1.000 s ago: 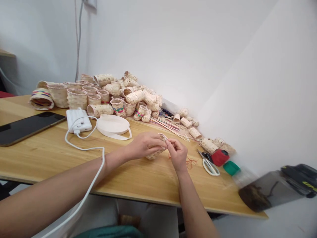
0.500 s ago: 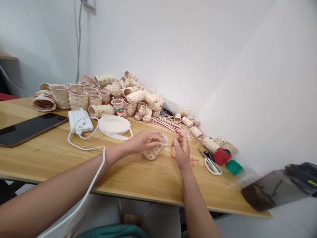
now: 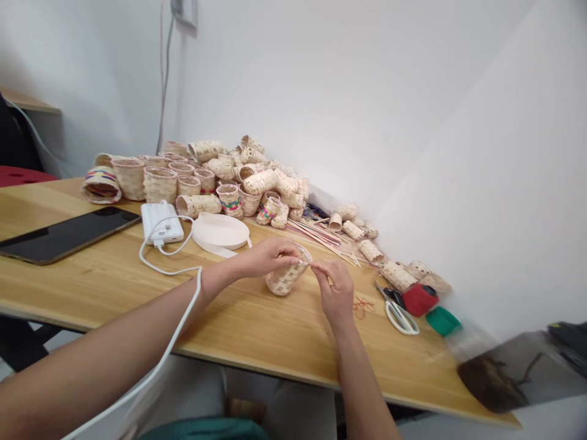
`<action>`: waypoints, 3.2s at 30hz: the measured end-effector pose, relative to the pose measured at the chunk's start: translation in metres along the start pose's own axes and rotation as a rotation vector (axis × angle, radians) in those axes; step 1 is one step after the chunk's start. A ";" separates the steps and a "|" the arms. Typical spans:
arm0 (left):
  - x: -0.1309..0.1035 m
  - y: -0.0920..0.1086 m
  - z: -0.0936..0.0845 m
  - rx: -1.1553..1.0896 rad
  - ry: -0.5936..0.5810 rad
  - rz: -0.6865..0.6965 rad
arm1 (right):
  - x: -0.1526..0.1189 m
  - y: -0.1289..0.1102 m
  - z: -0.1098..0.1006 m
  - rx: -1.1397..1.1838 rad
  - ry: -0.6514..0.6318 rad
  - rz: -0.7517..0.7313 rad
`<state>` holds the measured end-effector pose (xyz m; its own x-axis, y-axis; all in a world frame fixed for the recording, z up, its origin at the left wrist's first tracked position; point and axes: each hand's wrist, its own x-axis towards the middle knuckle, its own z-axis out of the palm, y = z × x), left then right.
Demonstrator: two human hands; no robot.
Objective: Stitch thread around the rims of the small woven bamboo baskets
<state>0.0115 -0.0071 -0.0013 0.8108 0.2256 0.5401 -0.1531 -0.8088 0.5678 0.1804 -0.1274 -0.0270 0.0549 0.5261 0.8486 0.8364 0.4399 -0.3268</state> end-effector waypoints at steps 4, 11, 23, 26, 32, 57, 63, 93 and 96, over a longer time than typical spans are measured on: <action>0.000 0.001 0.001 0.011 0.032 -0.011 | -0.001 -0.003 0.001 -0.052 0.019 -0.043; 0.000 -0.001 0.004 0.035 0.074 -0.036 | -0.006 -0.006 0.002 -0.119 -0.004 -0.069; -0.001 0.001 0.004 0.070 0.102 -0.089 | -0.008 -0.004 0.004 -0.189 -0.005 -0.111; 0.000 0.001 0.004 0.071 0.101 -0.093 | -0.008 -0.004 0.004 -0.188 0.002 -0.112; 0.000 -0.001 0.004 0.073 0.104 -0.088 | -0.008 -0.004 0.005 -0.186 0.010 -0.091; -0.002 0.004 0.022 0.306 0.306 0.071 | -0.010 -0.003 0.008 -0.133 0.016 0.014; -0.004 -0.001 0.040 0.519 0.453 0.112 | -0.011 -0.003 0.010 -0.064 0.019 0.126; -0.001 -0.001 0.048 0.755 0.353 0.276 | -0.009 0.005 0.003 0.167 -0.040 0.357; -0.002 -0.002 0.046 0.760 0.325 0.288 | -0.005 0.007 -0.001 0.111 -0.030 0.311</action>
<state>0.0365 -0.0314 -0.0321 0.5792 0.0064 0.8152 0.1844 -0.9751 -0.1234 0.1862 -0.1280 -0.0330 0.2808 0.6683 0.6889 0.7174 0.3306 -0.6132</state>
